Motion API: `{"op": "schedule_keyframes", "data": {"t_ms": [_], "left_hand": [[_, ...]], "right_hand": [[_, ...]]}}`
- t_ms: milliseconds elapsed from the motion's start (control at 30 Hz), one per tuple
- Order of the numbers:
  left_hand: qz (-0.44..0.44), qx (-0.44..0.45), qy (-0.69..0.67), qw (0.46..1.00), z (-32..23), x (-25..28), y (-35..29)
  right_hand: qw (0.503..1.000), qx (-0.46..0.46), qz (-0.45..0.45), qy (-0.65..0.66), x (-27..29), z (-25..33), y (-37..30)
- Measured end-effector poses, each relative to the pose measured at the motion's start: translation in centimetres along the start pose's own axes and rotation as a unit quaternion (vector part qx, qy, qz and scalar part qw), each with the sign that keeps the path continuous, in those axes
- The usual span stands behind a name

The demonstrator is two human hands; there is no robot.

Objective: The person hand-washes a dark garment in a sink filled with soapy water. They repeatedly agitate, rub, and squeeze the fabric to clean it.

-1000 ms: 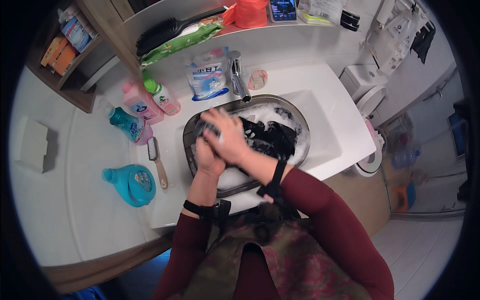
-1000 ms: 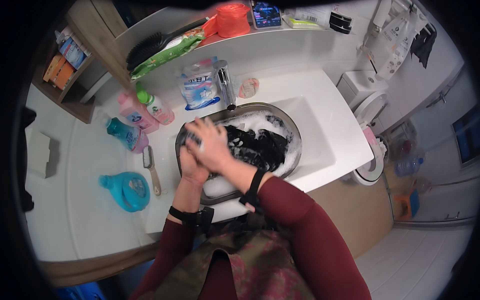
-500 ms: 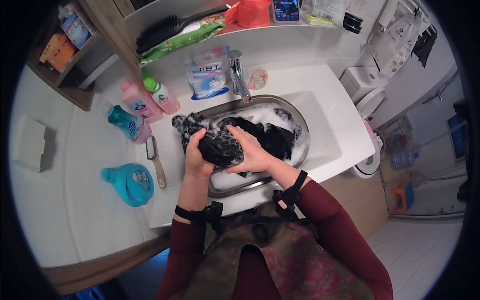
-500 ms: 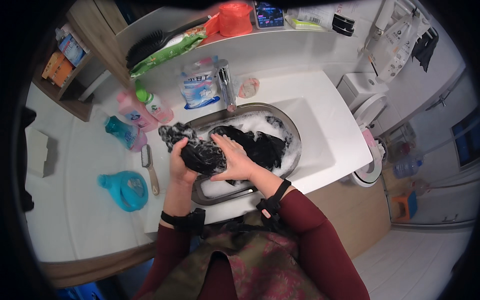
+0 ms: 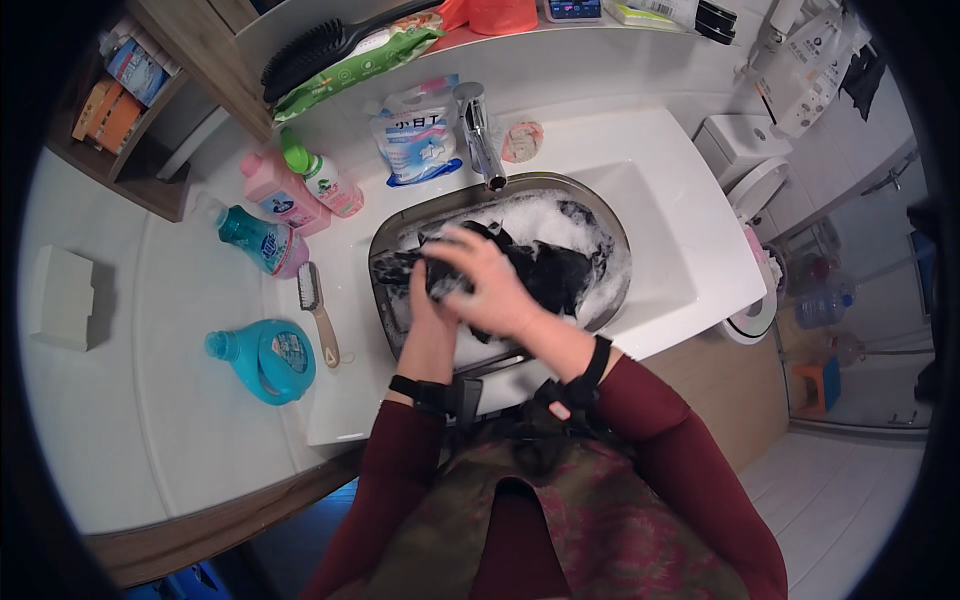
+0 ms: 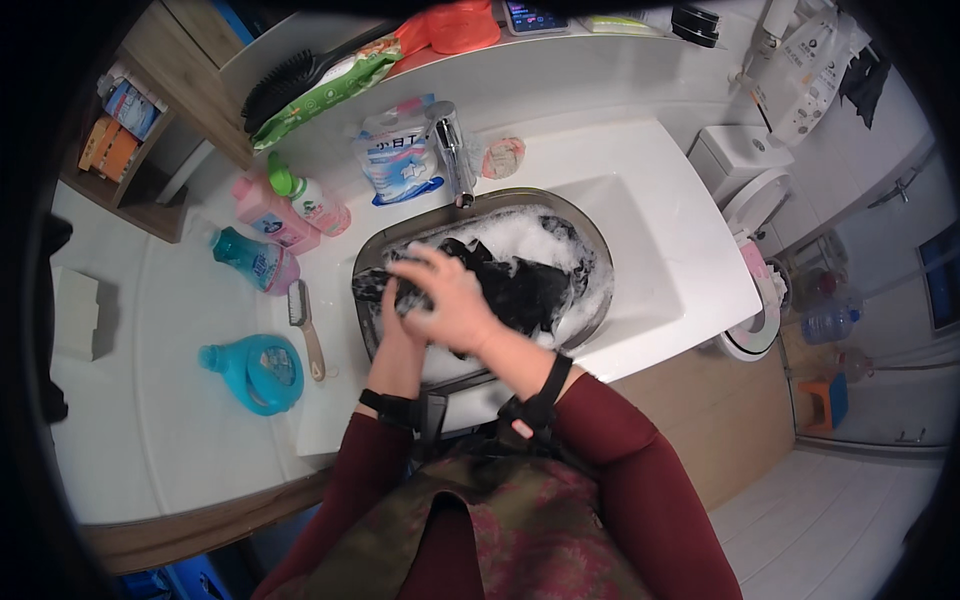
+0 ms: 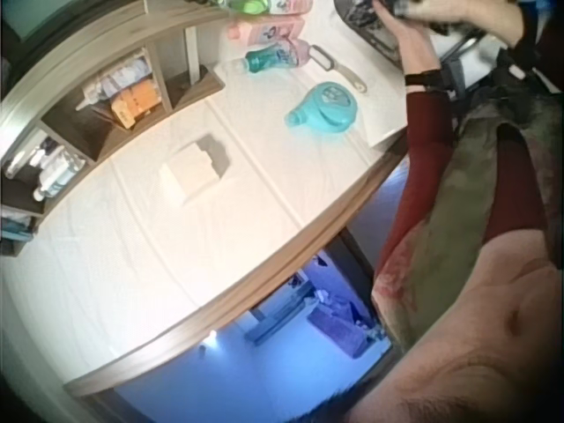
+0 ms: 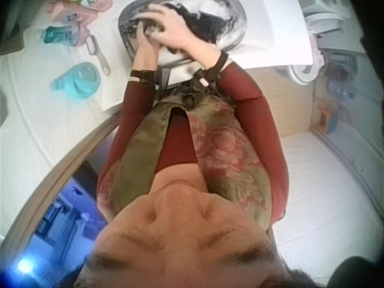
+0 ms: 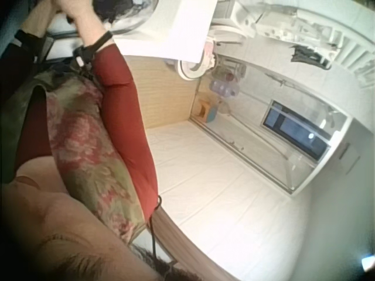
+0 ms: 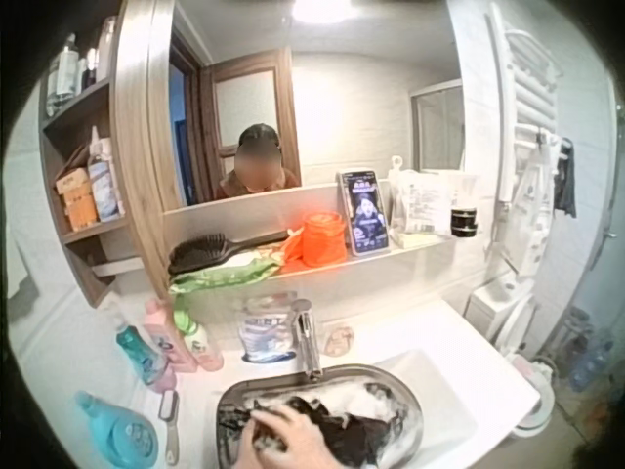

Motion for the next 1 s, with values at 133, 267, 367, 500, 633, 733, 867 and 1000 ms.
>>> {"op": "schedule_keyframes", "data": {"t_ms": [133, 267, 367, 500, 633, 733, 867, 1000], "left_hand": [[-0.069, 0.04, 0.066, 0.995, 2.9, 1.9, -2.4], [-0.079, 0.007, 0.046, 0.996, 0.7, -0.3, -2.3], [-0.037, -0.041, 0.042, 0.998, -1.2, -2.1, -1.9], [-0.107, 0.013, 0.13, 0.986, 0.7, -1.0, -3.2], [-0.017, 0.007, 0.051, 0.999, 1.4, -2.6, -2.8], [0.037, -0.025, 0.084, 0.995, -0.3, -2.8, -2.1], [0.027, 0.029, 0.002, 0.999, 1.5, -2.4, -3.3], [-0.067, 0.022, 0.06, 0.996, 2.0, -1.4, -4.7]], "right_hand": [[0.99, -0.097, -0.085, -0.051, 1.2, -1.2, 1.0], [0.973, -0.131, -0.175, 0.074, 3.4, -2.5, 1.2], [0.998, -0.025, -0.057, 0.0, 1.0, 0.2, 0.8], [0.991, -0.062, -0.099, -0.058, 1.4, -0.9, 1.3], [0.967, -0.16, -0.188, 0.069, 3.6, -3.4, 1.1], [0.995, -0.025, -0.079, 0.049, 1.8, -0.1, 0.4], [0.994, -0.044, -0.074, -0.063, 1.1, 0.0, 0.3], [0.97, -0.155, -0.184, -0.012, 3.6, -3.1, 0.9]]}}
Point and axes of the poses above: each hand's wrist, its own y-axis towards the middle knuckle, its own x-axis out of the back of the hand, z = x × y, the point moved 8 cm from there along y, towards the middle knuckle, and after that the axes turned 14 degrees about -x, right-handed, at the moved point
